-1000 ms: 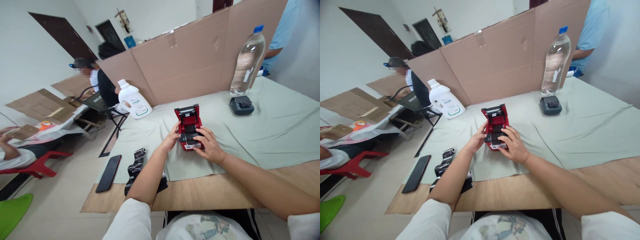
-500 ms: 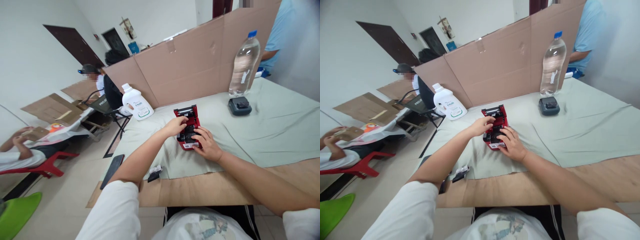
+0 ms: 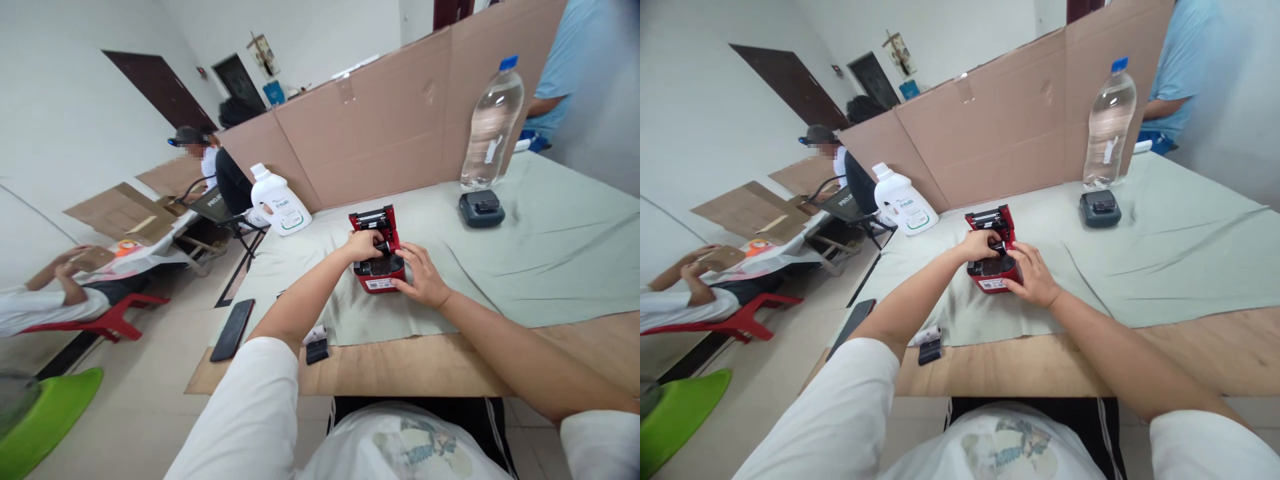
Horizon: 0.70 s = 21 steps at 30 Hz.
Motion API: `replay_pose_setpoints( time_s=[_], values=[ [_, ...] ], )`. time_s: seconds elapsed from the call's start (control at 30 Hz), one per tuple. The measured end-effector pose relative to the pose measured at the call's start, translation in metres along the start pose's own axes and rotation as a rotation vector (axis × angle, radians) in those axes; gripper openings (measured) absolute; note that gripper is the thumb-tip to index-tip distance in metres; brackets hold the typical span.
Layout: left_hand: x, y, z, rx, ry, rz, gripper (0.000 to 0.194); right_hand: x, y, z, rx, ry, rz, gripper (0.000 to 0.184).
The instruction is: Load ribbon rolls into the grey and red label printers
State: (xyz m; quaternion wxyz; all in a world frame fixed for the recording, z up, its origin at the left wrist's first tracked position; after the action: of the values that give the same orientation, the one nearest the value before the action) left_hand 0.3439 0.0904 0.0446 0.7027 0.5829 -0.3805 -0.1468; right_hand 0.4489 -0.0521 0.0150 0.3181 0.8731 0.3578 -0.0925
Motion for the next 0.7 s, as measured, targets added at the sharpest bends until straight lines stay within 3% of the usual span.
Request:
replay_pose_setpoints(
  time_s=[0.13,0.2,0.3,0.4,0.53,0.6,0.7],
  values=[
    [-0.012,0.034,0.035,0.073,-0.100,0.643,0.036,0.002,-0.001,0.001,-0.036,-0.026,-0.007,0.061],
    [-0.026,0.055,0.060,0.041,-0.099,0.775,0.041,0.004,-0.004,0.001,-0.058,-0.047,-0.015,0.061],
    [-0.065,0.067,0.100,-0.128,0.048,0.693,0.047,0.002,-0.008,0.001,-0.064,-0.041,-0.018,0.059],
    [-0.119,0.055,0.135,-0.221,0.240,0.410,0.047,0.000,-0.012,0.001,-0.054,-0.015,-0.009,0.059],
    [-0.176,0.029,0.160,-0.116,0.384,0.158,0.047,-0.002,-0.013,0.001,-0.042,0.009,-0.003,0.059],
    [-0.190,0.018,0.167,-0.074,0.395,0.165,0.052,-0.001,-0.012,0.002,-0.046,0.008,0.000,0.060],
    [-0.204,0.018,0.181,-0.009,0.448,0.222,0.064,0.000,-0.012,0.003,-0.061,-0.012,-0.003,0.060]
  ],
)
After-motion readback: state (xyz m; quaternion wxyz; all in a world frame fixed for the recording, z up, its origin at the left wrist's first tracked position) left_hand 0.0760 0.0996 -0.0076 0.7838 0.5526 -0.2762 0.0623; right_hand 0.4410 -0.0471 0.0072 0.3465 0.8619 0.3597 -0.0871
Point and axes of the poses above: each hand's wrist, its own z-axis away from the middle knuckle, its own y-axis out of the back of the hand, x = y × z, the point moved 7 cm from there along -z, towards the middle knuckle, and after that the axes turned 7 degrees about -y, right-handed, at the moved point
